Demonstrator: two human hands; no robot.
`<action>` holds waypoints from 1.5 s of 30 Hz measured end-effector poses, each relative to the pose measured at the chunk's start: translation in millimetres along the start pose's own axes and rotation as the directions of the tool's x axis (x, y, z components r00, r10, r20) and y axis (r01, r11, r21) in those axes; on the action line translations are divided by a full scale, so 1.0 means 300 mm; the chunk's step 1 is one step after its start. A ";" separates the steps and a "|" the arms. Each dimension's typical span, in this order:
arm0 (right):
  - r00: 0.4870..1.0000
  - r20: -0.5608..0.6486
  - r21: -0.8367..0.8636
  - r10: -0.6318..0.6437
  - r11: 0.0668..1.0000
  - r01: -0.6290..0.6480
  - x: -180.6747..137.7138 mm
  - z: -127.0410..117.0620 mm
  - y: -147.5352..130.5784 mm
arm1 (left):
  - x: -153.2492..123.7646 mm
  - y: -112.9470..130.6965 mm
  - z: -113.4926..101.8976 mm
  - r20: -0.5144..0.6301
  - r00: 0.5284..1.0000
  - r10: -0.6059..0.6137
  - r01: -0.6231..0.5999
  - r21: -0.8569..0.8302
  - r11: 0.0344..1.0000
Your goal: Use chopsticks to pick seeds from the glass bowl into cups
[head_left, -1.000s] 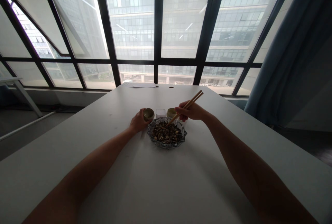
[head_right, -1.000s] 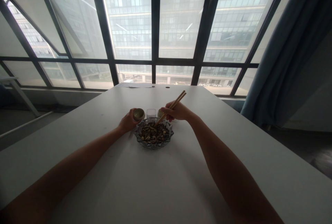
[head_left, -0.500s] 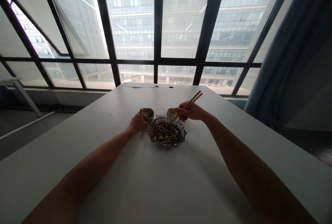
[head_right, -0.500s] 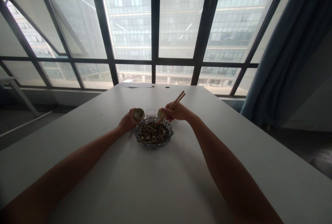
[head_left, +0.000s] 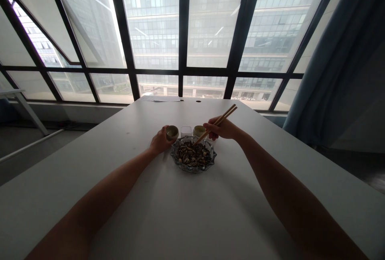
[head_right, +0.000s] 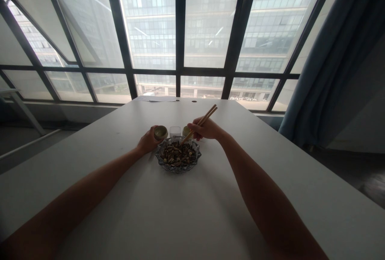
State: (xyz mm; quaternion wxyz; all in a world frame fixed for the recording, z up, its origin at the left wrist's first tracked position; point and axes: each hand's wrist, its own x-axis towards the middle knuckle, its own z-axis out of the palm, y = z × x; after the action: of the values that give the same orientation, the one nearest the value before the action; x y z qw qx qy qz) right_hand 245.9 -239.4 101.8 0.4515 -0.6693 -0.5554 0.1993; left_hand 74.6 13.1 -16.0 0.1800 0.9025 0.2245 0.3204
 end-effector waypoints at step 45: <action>0.842 -0.482 -0.132 -0.242 0.970 0.203 0.028 0.107 0.036 | 0.001 0.004 -0.004 0.021 1.000 -0.015 0.015 -0.002 1.000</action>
State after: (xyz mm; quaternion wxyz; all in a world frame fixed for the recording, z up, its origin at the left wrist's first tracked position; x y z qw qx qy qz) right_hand 230.1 -219.0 78.4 0.5728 -0.6456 -0.5023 -0.0536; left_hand 74.2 12.3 -14.4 0.1856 0.9040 0.2292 0.3097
